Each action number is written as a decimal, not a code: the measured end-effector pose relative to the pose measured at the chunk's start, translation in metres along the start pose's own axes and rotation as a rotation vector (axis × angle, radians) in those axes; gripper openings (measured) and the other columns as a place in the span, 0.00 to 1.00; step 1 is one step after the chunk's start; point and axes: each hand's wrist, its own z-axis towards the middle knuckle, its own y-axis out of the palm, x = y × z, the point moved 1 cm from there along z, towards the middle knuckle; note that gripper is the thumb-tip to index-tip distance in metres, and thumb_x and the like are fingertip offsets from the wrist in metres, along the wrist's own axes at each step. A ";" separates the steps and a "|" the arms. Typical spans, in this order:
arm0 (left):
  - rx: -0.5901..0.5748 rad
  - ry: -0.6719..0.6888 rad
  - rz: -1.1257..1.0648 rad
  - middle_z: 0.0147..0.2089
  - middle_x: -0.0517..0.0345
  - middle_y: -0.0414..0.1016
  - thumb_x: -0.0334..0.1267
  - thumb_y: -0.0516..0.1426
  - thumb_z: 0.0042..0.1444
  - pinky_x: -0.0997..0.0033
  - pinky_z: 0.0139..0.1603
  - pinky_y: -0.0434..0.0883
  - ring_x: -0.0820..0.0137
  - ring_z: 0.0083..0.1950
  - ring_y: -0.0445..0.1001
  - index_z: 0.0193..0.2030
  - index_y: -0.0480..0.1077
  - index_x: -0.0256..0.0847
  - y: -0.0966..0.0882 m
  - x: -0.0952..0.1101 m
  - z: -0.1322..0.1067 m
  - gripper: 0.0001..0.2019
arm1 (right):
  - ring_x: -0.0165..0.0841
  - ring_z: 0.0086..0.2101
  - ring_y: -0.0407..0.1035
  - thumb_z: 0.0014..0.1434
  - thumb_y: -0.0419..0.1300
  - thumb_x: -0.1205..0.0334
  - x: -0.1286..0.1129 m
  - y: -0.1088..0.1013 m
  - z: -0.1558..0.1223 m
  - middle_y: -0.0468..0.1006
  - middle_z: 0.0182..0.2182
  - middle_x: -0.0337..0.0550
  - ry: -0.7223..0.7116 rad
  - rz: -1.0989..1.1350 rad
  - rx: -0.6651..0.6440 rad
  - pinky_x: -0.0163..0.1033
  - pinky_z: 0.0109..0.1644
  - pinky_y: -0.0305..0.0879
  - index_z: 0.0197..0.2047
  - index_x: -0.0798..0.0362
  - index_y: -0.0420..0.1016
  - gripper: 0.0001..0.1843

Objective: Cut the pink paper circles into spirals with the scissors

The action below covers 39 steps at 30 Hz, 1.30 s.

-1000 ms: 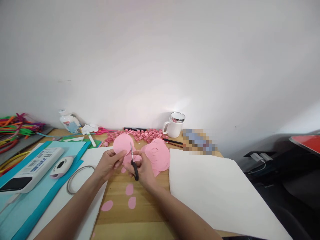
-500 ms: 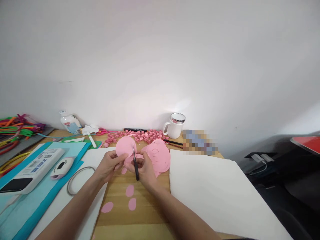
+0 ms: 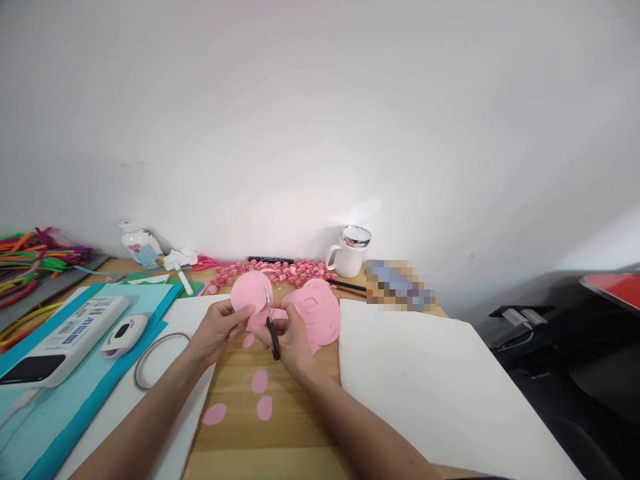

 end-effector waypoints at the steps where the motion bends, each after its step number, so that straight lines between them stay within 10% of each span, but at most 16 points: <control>1: 0.004 0.004 0.000 0.08 0.69 0.56 0.42 0.65 0.40 0.78 0.16 0.47 0.83 0.12 0.50 0.15 0.62 0.37 0.000 0.000 0.000 0.17 | 0.25 0.18 0.59 0.42 0.69 0.54 0.001 0.000 0.000 0.67 0.16 0.28 0.001 -0.002 0.001 0.30 0.20 0.52 0.41 0.52 0.61 0.27; 19: -0.080 -0.036 -0.177 0.18 0.64 0.68 0.44 0.63 0.47 0.79 0.12 0.55 0.81 0.12 0.57 0.23 0.66 0.36 0.001 -0.002 0.001 0.14 | 0.24 0.13 0.60 0.40 0.69 0.48 0.002 0.001 0.000 0.67 0.14 0.30 0.079 -0.056 0.015 0.28 0.16 0.49 0.31 0.53 0.65 0.23; 39: -0.039 -0.070 -0.037 0.07 0.68 0.56 0.41 0.66 0.38 0.79 0.15 0.50 0.83 0.11 0.50 0.12 0.61 0.37 0.001 -0.003 -0.001 0.19 | 0.27 0.22 0.61 0.38 0.70 0.56 0.000 0.001 0.002 0.68 0.21 0.32 -0.015 0.017 -0.010 0.32 0.27 0.57 0.34 0.51 0.62 0.24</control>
